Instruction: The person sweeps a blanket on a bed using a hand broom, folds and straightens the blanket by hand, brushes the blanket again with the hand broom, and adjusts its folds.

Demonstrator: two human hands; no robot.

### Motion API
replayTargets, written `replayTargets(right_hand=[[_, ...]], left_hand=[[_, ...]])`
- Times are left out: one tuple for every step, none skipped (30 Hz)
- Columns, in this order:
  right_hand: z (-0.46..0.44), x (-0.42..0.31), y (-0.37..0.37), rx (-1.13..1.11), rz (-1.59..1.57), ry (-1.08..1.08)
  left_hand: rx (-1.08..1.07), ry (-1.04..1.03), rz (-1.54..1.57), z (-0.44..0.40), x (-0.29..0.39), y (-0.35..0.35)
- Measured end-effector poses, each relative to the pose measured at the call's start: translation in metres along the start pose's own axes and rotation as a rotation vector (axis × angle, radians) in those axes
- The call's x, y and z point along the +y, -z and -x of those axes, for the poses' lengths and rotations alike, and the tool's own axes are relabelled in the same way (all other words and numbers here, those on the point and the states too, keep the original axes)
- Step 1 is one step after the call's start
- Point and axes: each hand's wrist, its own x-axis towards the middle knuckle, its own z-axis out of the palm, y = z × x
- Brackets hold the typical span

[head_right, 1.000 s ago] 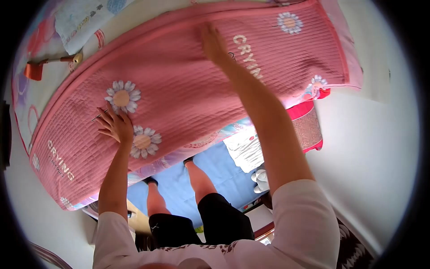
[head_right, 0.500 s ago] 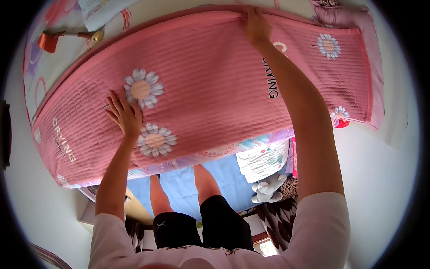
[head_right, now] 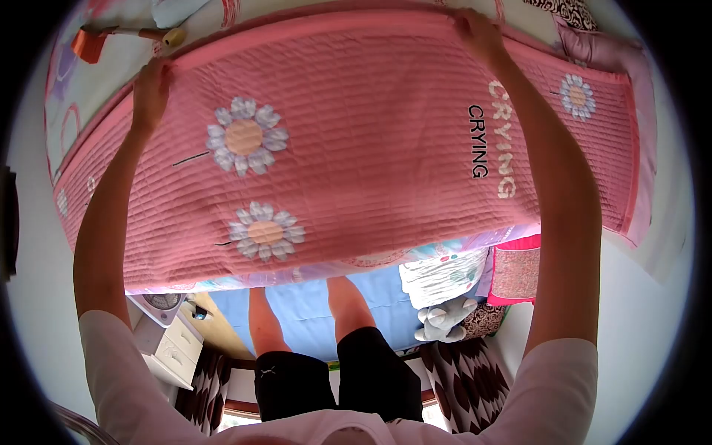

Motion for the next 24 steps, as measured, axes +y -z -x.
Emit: replayTargets(right_hand=[[0.008,-0.009,0.002,0.151,-0.108,-0.016],[0.012,-0.017,0.0,0.297,-0.218,-0.031],[0.011,-0.019,-0.009,0.292,-0.218,-0.026],[0.008,-0.015,-0.024,0.332,-0.087,-0.047],[0.009,-0.016,-0.036,0.367,0.043,-0.072],[0.01,-0.016,-0.051,0.365,0.044,-0.077],[0.011,-0.022,-0.063,0.483,0.172,-0.085],[0.011,-0.028,-0.072,0.596,0.3,-0.089],[0.011,-0.031,-0.076,0.594,0.302,-0.093],[0.012,-0.032,-0.079,0.645,0.284,-0.105],[0.012,-0.036,-0.083,0.691,0.262,-0.117],[0.011,-0.039,-0.087,0.687,0.262,-0.124],[0.009,-0.041,-0.085,0.656,0.311,-0.129],[0.007,-0.041,-0.078,0.629,0.372,-0.142],[0.006,-0.04,-0.076,0.575,0.278,-0.211],[0.005,-0.039,-0.077,0.525,0.192,-0.281],[0.007,-0.04,-0.073,0.583,0.228,-0.181],[0.006,-0.035,-0.074,0.586,0.153,-0.173],[0.006,-0.034,-0.071,0.549,0.187,-0.196],[0.007,-0.035,-0.067,0.543,0.147,-0.203],[0.013,-0.039,-0.05,0.45,0.133,-0.178],[0.015,-0.035,-0.046,0.417,0.159,-0.145],[0.015,-0.019,-0.039,0.385,0.182,-0.099],[0.022,0.005,-0.018,0.388,0.219,-0.118]], left_hand=[[0.003,0.006,0.0,0.001,0.005,0.0],[0.031,0.027,-0.059,0.003,0.011,-0.002],[0.057,0.046,-0.118,0.003,0.017,-0.006],[0.057,0.049,-0.119,0.003,0.022,-0.013],[0.048,0.16,-0.231,0.005,0.027,-0.025],[0.039,0.267,-0.341,0.005,0.032,-0.037],[0.037,0.262,-0.337,0.007,0.034,-0.05],[0.142,0.327,-0.264,0.013,0.037,-0.06],[0.248,0.393,-0.191,0.015,0.038,-0.069],[0.26,0.437,-0.144,0.016,0.044,-0.069],[0.253,0.438,-0.144,0.016,0.05,-0.068],[0.372,0.361,-0.132,0.012,0.057,-0.068],[0.496,0.277,-0.113,0.004,0.069,-0.068],[0.502,0.26,-0.092,-0.005,0.095,-0.068],[0.428,0.148,-0.043,-0.013,0.135,-0.072],[0.359,0.032,0.013,-0.022,0.181,-0.077],[0.288,0.006,0.053,-0.03,0.23,-0.086],[0.127,0.037,0.06,-0.036,0.275,-0.095],[0.152,0.005,0.106,-0.044,0.303,-0.106],[0.042,0.12,0.008,-0.051,0.329,-0.119],[-0.077,0.232,-0.091,-0.055,0.355,-0.13],[-0.025,0.218,-0.045,-0.052,0.361,-0.14],[0.034,0.216,-0.002,-0.055,0.353,-0.151],[0.045,0.203,-0.025,-0.063,0.352,-0.157]])
